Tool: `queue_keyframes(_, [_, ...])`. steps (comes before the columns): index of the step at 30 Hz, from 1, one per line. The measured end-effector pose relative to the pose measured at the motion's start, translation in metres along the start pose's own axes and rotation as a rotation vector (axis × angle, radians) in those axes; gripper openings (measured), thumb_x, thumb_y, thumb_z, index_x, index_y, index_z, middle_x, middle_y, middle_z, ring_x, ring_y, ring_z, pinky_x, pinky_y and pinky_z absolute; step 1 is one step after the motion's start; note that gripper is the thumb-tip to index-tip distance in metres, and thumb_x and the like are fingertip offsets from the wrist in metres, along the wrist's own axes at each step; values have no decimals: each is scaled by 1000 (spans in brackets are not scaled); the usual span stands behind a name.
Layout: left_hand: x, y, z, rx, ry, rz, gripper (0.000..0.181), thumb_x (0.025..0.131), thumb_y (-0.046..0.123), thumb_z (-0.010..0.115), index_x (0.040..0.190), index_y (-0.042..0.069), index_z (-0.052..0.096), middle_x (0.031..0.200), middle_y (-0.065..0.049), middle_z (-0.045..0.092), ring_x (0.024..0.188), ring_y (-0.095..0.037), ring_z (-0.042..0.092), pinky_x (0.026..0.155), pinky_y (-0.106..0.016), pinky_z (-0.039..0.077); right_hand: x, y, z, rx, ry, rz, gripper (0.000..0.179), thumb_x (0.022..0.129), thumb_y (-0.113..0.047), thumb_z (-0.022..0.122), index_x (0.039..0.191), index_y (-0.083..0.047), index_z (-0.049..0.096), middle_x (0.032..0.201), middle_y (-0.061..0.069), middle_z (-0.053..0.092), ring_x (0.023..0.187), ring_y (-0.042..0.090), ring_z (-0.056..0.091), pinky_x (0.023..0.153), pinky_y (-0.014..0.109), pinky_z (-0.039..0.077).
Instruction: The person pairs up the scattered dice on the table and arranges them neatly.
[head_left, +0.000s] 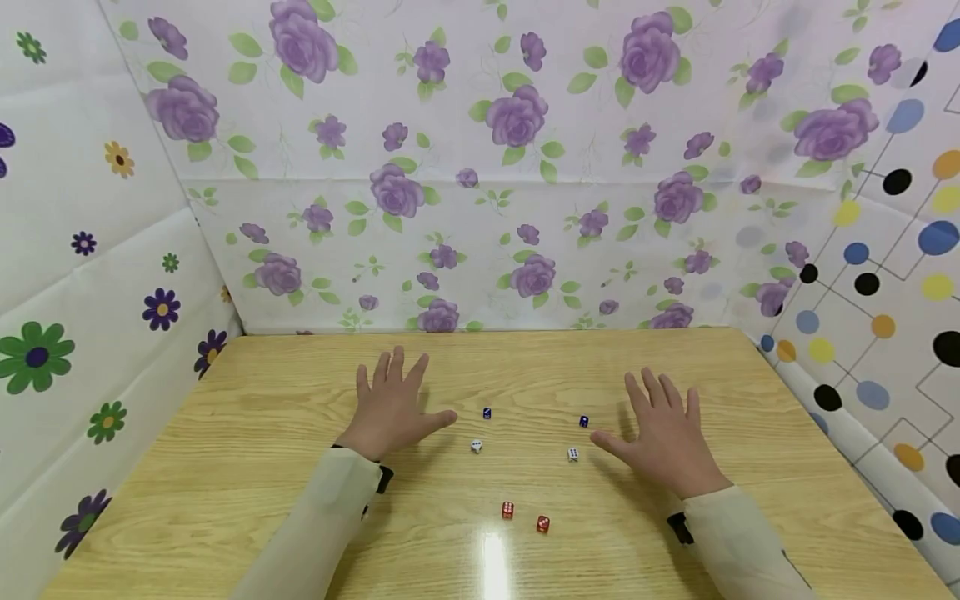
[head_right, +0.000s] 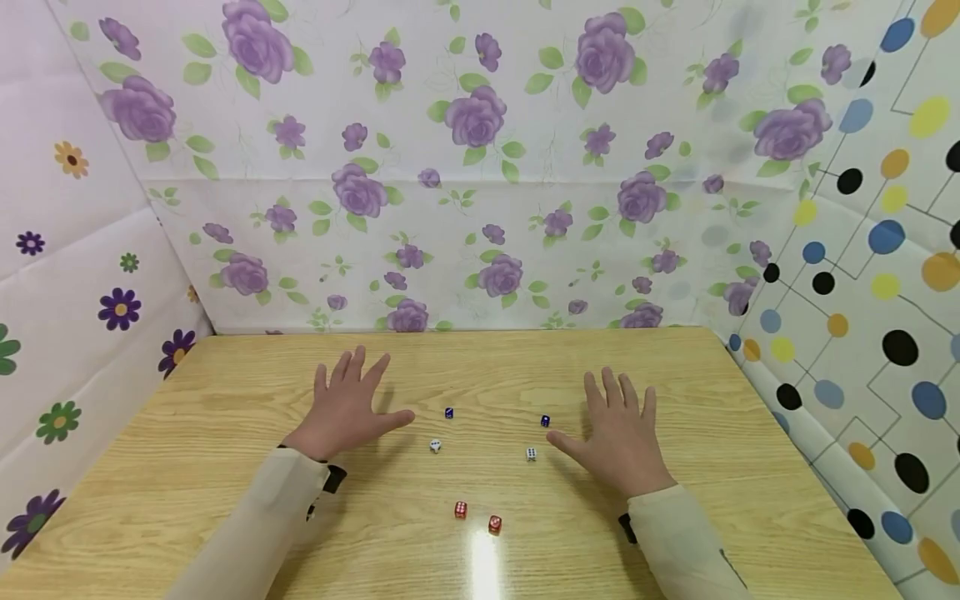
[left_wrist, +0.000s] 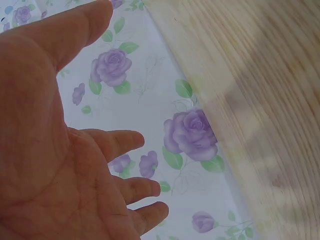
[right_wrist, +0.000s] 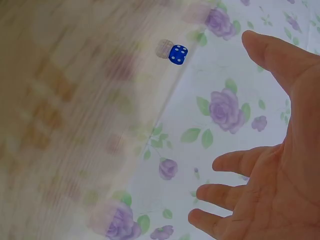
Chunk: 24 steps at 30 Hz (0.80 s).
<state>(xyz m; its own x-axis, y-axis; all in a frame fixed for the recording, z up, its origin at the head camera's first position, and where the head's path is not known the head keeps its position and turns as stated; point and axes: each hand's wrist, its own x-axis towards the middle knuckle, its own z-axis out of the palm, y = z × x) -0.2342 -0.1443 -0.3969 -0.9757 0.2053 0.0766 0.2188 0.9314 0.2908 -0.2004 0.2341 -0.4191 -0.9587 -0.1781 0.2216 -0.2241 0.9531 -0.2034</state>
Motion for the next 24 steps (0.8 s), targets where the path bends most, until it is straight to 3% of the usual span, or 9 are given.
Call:
queue_keyframes(13, [1, 7, 1, -15, -3, 56, 97, 79, 73, 54, 152, 17, 22, 156, -21, 7, 143, -40, 2, 108, -63, -8, 2, -1, 2, 29, -31, 0, 104, 78, -75, 52, 150, -5, 23, 150, 25, 26, 133, 48, 25, 104, 67, 16])
queue_keyframes(20, [-4, 20, -3, -52, -4, 102, 89, 83, 62, 59, 151, 17, 24, 157, -19, 7, 144, -37, 3, 111, -59, -2, 5, -9, -4, 56, -56, -15, 99, 79, -75, 50, 147, -5, 31, 141, 25, 41, 124, 47, 40, 94, 63, 38])
queue_keyframes(24, [-6, 28, -5, -85, -25, 138, 86, 84, 58, 60, 151, 18, 24, 157, -18, 9, 144, -35, 4, 113, -57, 1, 10, -17, -10, 88, -68, -27, 93, 81, -73, 50, 144, -6, 38, 135, 23, 47, 121, 44, 45, 91, 60, 41])
